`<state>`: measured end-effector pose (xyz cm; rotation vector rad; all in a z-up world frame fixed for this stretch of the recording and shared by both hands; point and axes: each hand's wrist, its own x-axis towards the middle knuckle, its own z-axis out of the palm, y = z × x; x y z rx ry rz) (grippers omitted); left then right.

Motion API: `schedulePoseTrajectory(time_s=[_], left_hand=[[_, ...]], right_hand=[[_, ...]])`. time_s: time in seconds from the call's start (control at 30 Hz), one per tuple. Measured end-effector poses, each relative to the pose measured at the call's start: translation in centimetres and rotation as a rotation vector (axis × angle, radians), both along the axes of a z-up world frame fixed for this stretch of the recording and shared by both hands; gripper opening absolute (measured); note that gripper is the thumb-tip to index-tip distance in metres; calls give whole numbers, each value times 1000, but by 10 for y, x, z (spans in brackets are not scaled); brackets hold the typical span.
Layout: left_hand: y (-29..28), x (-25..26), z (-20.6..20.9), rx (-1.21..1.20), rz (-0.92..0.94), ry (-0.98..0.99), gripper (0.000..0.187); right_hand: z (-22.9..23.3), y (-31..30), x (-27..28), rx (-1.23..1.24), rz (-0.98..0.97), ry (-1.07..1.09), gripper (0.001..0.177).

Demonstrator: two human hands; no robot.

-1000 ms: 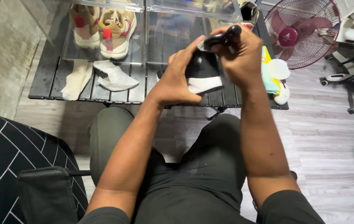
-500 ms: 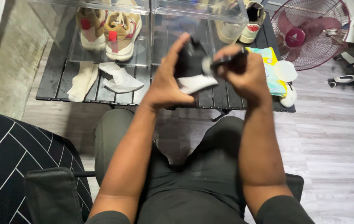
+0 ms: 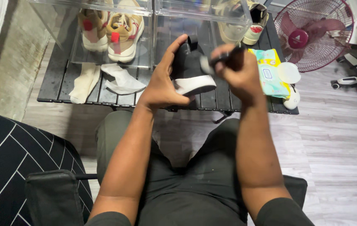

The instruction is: The person scrubs a black sneaker with a brush, focusing on the upper, midsole, and outsole. They then wipe the shoe with a cloth. The shoe is handled one at a time on a slatted table.

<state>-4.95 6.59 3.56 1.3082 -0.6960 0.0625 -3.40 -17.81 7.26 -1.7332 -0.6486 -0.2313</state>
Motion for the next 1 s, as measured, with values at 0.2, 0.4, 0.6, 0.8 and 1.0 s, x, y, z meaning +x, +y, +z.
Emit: schedulePoseTrajectory(time_s=[0.2, 0.4, 0.6, 0.8, 1.0], left_hand=[[-2, 2, -2, -4, 50, -112, 124], [-19, 1, -6, 185, 118, -139, 127], [-26, -1, -2, 224, 228, -211, 120], [-44, 2, 3, 346, 262, -266, 125], [-53, 7, 2, 372, 326, -294, 129]], right_hand=[[2, 18, -2, 95, -56, -66, 20], [38, 21, -16, -165, -106, -246, 27], [72, 11, -46, -484, 37, -271, 36], [73, 26, -34, -437, -180, -505, 30], [85, 6, -49, -674, 45, -321, 46]])
